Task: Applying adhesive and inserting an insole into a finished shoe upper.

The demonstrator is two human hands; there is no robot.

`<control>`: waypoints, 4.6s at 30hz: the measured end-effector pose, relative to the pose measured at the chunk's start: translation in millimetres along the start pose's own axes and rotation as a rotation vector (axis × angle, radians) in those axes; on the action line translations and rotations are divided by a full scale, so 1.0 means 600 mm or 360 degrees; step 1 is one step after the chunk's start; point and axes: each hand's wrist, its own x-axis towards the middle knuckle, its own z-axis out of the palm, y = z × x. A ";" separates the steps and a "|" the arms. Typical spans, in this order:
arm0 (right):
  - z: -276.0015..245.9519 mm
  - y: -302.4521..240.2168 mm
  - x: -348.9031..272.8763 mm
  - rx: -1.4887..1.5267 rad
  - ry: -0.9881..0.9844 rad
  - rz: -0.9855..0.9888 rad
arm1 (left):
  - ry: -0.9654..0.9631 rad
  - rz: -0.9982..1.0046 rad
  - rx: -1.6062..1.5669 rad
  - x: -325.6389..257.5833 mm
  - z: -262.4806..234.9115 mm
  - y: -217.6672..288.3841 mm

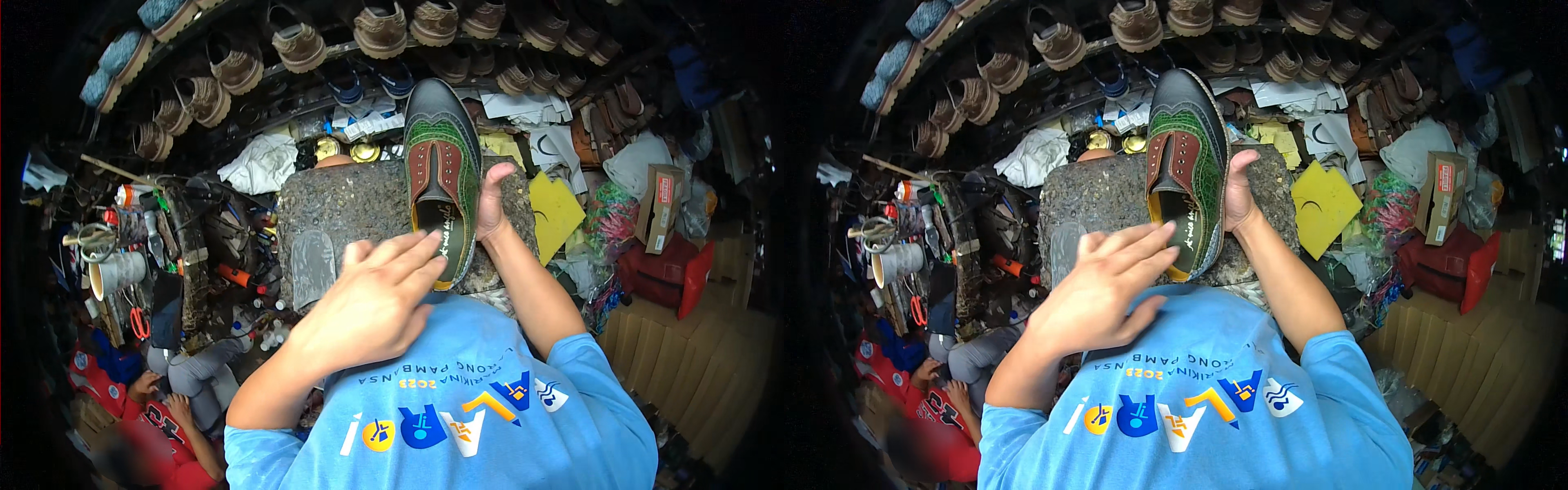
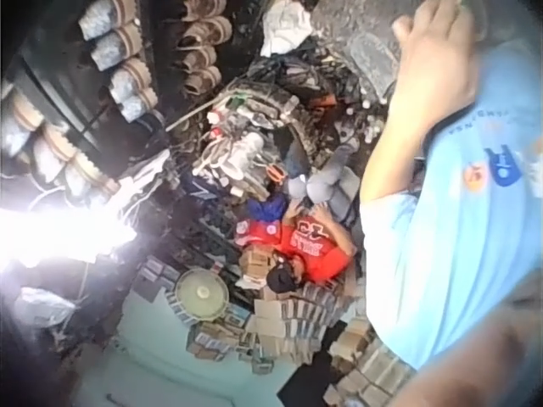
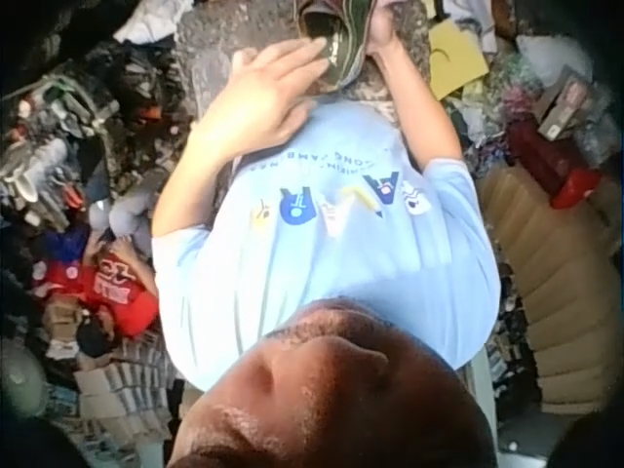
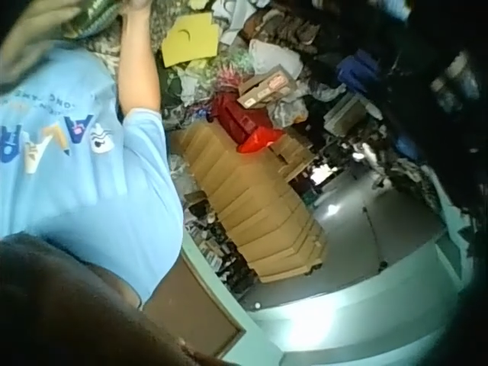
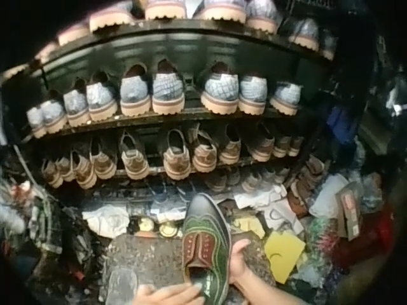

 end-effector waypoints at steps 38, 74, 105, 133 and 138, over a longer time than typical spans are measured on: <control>0.041 -0.026 -0.278 -0.2308 0.0553 -0.0503 | 0.0486 -0.1484 0.0330 -0.148 0.095 -0.125; 0.114 -0.080 -0.185 0.0915 -0.0140 -0.0076 | 0.0068 0.0458 0.0099 0.116 0.099 0.066; 0.026 -0.112 -0.290 -0.2074 0.0541 -0.1064 | -0.0140 0.0455 -0.0109 0.172 0.030 -0.045; 0.081 -0.102 -0.206 -0.2305 0.0609 -0.0834 | -0.0476 0.0513 0.0431 0.202 -0.001 -0.049; 0.078 -0.102 -0.197 -0.2288 0.0600 -0.0713 | -0.0437 0.0552 0.0439 0.204 -0.005 -0.066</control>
